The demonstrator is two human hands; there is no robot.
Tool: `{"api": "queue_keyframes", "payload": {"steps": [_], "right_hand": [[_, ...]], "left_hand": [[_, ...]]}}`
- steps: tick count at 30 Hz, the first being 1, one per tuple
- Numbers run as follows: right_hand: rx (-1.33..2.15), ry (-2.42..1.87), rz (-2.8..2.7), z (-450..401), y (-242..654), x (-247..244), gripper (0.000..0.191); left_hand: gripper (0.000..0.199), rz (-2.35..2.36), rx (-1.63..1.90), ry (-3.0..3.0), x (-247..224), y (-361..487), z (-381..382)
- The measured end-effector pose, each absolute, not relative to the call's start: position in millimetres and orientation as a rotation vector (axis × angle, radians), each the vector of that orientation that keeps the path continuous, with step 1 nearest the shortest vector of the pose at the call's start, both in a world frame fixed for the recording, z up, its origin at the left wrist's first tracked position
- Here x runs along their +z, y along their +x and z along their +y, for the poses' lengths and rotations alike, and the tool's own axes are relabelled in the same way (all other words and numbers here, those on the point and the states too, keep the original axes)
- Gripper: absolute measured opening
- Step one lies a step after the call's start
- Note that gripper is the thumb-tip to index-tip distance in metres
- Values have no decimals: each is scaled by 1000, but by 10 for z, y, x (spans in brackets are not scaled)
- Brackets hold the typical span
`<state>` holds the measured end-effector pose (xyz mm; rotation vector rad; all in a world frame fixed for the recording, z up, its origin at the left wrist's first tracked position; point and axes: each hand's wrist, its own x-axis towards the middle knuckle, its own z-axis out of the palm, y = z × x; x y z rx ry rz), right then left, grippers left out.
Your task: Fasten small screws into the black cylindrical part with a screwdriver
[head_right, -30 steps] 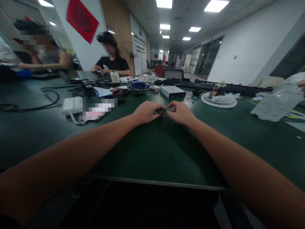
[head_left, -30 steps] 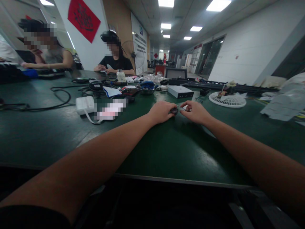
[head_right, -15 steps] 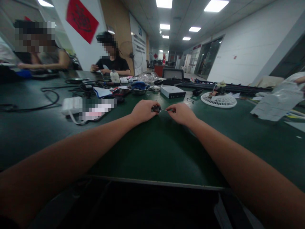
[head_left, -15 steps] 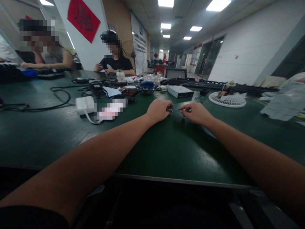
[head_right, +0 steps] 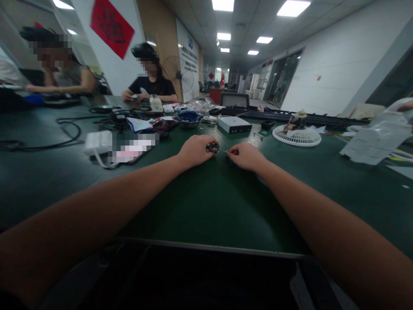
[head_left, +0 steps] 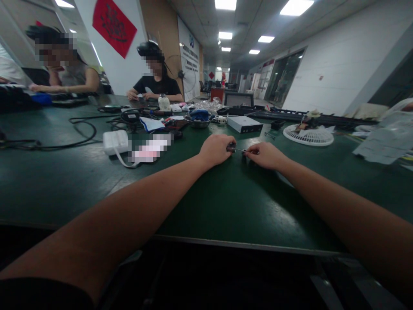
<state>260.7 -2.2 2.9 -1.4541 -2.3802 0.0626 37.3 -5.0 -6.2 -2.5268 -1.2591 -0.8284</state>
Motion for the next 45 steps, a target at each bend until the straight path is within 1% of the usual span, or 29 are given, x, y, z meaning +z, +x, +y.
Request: {"api": "queue_keyframes", "payload": {"steps": [6, 8, 12, 15, 19, 24, 27, 30, 37, 42, 45], "right_hand": [[-112, -1643, -2265, -17, 2591, 79, 35], [-109, -1654, -2220, 6, 2611, 80, 34], [-8, -1511, -2278, 60, 2640, 15, 38], [-10, -1536, -2327, 79, 2614, -41, 40], [-42, -1615, -2348, 94, 2573, -72, 35], [-44, -1609, -2269, 80, 2580, -59, 26], [-41, -1621, -2171, 39, 2560, -15, 27], [35, -1592, -2102, 15, 2529, 20, 29], [356, -1371, -2080, 70, 2526, -33, 26], [656, -1195, -1986, 18, 2478, -21, 17], [720, -1156, -1985, -25, 2447, -15, 19]], "left_hand": [[28, -1399, -835, -2444, -68, 362, -50], [28, -1434, -841, -2425, -68, 356, -53], [28, -1448, -838, -2436, -67, 352, -56], [29, -1447, -832, -2462, -65, 352, -52], [30, -1449, -834, -2469, -64, 351, -47], [30, -1450, -830, -2479, -71, 353, -43], [30, -1446, -830, -2479, -77, 356, -39], [29, -1431, -827, -2487, -86, 356, -30], [33, -1378, -810, -2483, -111, 362, -9], [34, -1359, -831, -2484, -96, 379, -36], [32, -1338, -833, -2510, -78, 388, -60]]}}
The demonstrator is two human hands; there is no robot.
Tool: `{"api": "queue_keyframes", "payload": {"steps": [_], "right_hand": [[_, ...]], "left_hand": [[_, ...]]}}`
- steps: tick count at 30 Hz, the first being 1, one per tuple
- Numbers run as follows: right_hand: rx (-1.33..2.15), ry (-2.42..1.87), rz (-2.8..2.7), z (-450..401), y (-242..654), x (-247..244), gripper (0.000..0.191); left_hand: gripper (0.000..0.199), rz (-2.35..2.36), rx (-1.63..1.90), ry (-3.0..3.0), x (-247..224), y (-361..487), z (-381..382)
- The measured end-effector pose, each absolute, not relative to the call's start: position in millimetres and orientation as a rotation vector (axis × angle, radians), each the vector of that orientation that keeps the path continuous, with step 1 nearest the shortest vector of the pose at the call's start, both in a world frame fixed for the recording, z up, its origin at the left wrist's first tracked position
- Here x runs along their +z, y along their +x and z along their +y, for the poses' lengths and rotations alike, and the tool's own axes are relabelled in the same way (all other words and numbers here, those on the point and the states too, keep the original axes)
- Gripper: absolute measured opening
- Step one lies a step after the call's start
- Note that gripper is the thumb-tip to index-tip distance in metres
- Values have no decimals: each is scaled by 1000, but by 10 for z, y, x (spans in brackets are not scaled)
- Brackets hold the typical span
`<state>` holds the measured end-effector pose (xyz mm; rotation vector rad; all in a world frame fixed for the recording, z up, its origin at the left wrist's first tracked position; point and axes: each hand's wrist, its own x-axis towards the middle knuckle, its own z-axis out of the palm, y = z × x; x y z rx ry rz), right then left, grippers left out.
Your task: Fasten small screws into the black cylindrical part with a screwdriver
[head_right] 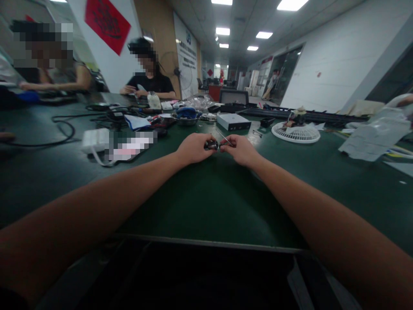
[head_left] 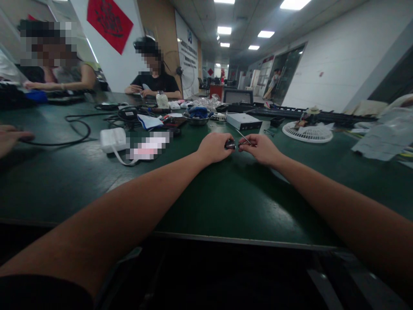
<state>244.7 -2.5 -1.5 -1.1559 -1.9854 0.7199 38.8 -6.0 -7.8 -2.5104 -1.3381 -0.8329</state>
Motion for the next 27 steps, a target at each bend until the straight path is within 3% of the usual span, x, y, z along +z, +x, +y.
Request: {"api": "queue_keyframes", "payload": {"steps": [8, 27], "right_hand": [[469, -1200, -2064, -71, 2477, 10, 14], [416, -1188, -2122, -21, 2569, 2, 25]], "left_hand": [[31, -1228, -769, -2620, -28, 399, -115], [34, -934, -597, -2728, -41, 384, -76]]}}
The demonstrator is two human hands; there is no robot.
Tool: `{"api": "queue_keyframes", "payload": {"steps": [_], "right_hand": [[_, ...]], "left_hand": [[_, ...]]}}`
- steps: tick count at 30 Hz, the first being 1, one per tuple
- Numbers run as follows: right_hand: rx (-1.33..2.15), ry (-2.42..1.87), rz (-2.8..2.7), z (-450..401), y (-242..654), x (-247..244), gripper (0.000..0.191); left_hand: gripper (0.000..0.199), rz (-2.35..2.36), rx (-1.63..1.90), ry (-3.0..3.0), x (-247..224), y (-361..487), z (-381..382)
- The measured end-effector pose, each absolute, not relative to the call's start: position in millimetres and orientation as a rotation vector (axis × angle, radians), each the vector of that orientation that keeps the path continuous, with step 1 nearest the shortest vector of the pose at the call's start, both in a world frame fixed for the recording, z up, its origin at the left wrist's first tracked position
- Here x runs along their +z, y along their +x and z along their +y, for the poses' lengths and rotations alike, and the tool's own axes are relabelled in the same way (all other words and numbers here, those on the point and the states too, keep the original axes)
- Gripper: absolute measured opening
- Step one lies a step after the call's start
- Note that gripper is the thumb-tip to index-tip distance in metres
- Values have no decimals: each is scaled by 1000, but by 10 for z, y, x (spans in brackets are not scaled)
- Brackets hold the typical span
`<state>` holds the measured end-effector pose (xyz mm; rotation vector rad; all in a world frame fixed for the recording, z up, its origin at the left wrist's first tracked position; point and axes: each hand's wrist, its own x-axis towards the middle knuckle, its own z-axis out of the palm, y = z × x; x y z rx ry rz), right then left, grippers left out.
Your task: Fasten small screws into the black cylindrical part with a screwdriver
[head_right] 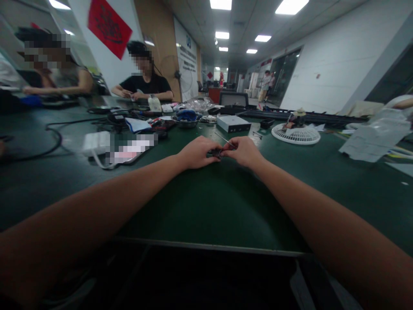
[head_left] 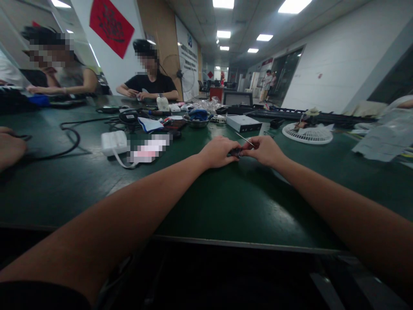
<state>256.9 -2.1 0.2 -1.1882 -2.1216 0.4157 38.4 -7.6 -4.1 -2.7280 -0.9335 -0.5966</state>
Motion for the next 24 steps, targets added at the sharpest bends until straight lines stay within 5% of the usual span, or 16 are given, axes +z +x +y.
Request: {"api": "queue_keyframes", "payload": {"steps": [12, 24], "right_hand": [[744, -1169, -2127, 103, 2638, -83, 25], [406, -1197, -2258, -43, 2573, 40, 48]], "left_hand": [[34, -995, -641, -2714, -42, 416, -106], [32, -1015, -703, -2698, -36, 409, -105]]}}
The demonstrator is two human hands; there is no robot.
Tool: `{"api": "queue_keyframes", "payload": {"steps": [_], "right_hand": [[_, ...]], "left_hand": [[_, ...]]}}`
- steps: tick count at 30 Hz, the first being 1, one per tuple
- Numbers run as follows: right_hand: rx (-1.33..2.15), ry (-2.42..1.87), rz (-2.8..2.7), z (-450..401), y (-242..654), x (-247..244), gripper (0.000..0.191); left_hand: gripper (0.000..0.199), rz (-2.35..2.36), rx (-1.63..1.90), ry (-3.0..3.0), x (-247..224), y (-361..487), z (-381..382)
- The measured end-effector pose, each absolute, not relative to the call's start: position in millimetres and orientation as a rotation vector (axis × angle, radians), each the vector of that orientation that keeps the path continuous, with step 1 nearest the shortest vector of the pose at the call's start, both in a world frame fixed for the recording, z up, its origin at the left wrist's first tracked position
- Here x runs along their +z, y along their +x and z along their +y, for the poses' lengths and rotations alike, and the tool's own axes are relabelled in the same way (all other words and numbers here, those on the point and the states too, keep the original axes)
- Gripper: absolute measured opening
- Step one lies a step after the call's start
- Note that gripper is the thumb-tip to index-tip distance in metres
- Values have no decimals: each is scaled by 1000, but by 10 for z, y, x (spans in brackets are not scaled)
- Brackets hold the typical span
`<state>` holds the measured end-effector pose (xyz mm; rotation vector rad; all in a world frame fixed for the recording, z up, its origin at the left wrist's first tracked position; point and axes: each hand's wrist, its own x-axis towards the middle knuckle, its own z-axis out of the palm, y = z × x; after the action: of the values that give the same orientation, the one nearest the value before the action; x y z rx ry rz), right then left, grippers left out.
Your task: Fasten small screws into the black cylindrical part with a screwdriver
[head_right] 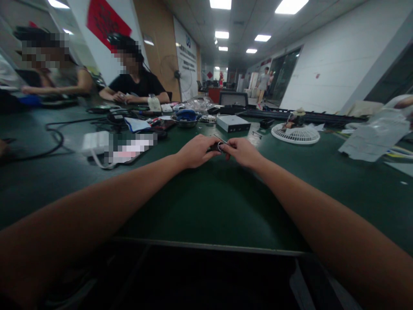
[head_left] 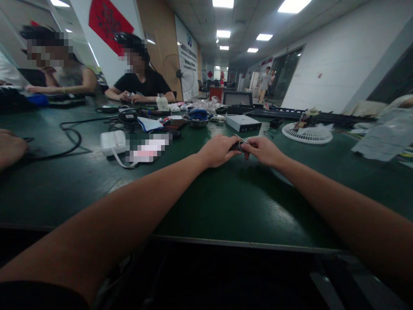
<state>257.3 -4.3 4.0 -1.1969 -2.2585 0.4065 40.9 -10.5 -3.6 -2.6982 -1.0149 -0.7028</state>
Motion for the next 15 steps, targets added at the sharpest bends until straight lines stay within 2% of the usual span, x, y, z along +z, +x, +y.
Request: {"api": "queue_keyframes", "payload": {"steps": [9, 15], "right_hand": [[698, -1105, -2330, -23, 2644, 7, 45], [392, -1212, -2329, -67, 2612, 36, 34]], "left_hand": [[33, -945, -639, -2762, -33, 403, -126], [32, -928, -610, -2778, -25, 409, -130]]}}
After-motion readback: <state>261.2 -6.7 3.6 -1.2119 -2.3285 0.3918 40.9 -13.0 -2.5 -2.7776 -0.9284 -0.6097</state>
